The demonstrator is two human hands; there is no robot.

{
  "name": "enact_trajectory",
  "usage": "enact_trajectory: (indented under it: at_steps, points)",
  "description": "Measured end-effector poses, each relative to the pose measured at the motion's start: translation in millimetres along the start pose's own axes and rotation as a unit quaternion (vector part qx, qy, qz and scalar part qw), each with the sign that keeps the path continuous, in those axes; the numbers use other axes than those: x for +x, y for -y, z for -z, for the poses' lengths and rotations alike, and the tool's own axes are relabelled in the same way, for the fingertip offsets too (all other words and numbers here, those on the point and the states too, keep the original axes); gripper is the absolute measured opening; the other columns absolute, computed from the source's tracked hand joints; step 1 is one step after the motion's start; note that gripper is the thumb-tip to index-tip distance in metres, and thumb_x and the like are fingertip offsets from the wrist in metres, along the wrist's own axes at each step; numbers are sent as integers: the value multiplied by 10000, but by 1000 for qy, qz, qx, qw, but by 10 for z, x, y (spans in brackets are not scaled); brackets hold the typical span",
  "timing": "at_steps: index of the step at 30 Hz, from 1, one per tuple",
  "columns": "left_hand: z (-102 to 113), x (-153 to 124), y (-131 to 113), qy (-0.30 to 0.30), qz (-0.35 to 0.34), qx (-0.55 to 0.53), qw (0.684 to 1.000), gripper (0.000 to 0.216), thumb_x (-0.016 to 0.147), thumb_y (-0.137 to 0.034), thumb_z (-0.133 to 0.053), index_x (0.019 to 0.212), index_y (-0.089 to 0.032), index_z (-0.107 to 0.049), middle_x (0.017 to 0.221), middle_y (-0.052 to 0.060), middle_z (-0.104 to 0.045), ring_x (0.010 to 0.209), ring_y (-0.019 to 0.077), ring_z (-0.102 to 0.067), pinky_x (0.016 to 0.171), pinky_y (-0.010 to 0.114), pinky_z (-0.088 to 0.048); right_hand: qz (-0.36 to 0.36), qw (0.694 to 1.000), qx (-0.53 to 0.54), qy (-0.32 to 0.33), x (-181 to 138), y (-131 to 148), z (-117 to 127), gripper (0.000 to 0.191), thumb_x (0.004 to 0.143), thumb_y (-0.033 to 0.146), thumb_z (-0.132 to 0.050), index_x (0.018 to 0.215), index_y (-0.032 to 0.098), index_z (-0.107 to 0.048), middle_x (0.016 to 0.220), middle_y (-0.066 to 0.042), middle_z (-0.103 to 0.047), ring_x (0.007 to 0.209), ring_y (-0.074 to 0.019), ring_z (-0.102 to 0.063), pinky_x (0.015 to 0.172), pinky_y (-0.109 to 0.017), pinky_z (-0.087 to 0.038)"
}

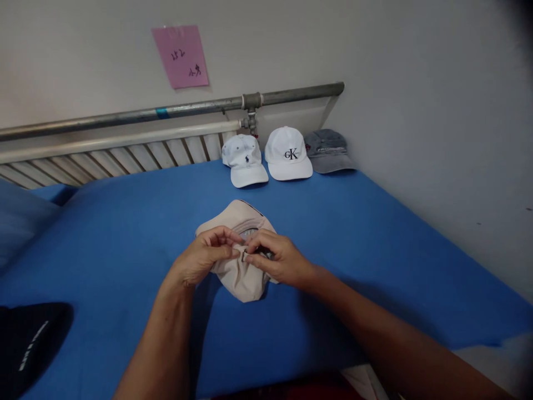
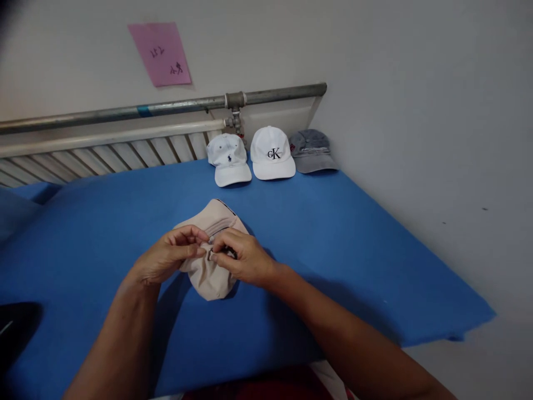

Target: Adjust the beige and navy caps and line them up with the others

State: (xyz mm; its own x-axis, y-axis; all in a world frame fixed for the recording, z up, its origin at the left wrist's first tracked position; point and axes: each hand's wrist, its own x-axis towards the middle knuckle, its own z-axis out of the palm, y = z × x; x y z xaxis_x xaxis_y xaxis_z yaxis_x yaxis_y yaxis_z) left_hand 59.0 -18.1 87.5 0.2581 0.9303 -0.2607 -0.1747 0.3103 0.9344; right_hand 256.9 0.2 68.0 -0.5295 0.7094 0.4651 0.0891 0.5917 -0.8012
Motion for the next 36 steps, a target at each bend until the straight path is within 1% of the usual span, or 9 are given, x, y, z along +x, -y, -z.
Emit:
enact_trajectory:
  at_steps: [5,9,14,19,24,26,30,32,36]
  points:
    - [-40,-21,-11,-4,2,7,1000,228,597,-133,-804,770,-149,-656,684,-15,-662,590,74,-594,561,170,-454,-102,994,48,-8,3,33,-23,110,754,166,-657,712,187,-557,713,33,-550,622,-87,-481,594,-223,-410]
    - [-57,-34,-30,-14,7,13,1000,227,588,-135,-807,740,-152,-638,646,-33,-639,555,64,-564,534,168,-427,-133,990,45,-14,3,53,-45,95,738,137,-625,731,189,-546,719,36,-551,621,-86,-479,583,-216,-403]
    - [-60,-24,-29,-12,9,27,1000,216,598,-147,-806,719,-147,-627,624,-34,-625,533,57,-534,510,162,-392,-124,992,6,-25,0,79,-89,118,723,95,-573,706,193,-509,697,44,-534,619,-85,-473,597,-214,-398]
    - [-63,-9,-7,-8,11,44,999,213,595,-148,-806,700,-139,-622,641,-16,-631,568,75,-550,540,179,-404,-116,992,-36,-32,6,76,-114,144,699,69,-549,667,192,-481,645,52,-501,595,-85,-447,573,-209,-368]
    - [-52,-9,-15,-21,16,51,998,218,590,-152,-801,681,-140,-603,612,-26,-610,517,67,-517,505,181,-374,-108,994,0,-6,14,67,-77,109,727,81,-549,700,187,-536,677,41,-551,624,-90,-494,590,-211,-382]
    - [-56,-16,-16,-16,12,54,998,216,592,-157,-804,692,-138,-613,619,-23,-611,529,70,-523,517,184,-379,-112,994,2,-7,14,72,-85,116,720,74,-545,687,185,-530,668,45,-540,617,-87,-487,586,-210,-378]
    - [-70,-21,-2,1,4,58,998,217,594,-165,-813,708,-138,-631,635,-19,-623,573,78,-545,557,188,-399,-108,993,-39,-28,11,72,-147,148,694,62,-532,648,188,-470,634,51,-482,597,-88,-437,569,-219,-349]
    - [-69,-18,-3,-3,8,54,999,225,579,-162,-818,698,-139,-629,627,-20,-626,559,75,-541,540,182,-389,-94,993,-58,-31,8,62,-157,145,695,63,-533,657,189,-471,640,47,-483,607,-93,-434,583,-226,-351]
    - [-55,-7,-22,-24,20,33,999,231,553,-153,-815,654,-140,-607,575,-35,-600,495,61,-504,488,173,-359,-85,996,-8,9,0,35,-88,114,712,83,-560,735,191,-534,707,36,-548,648,-98,-488,619,-223,-397]
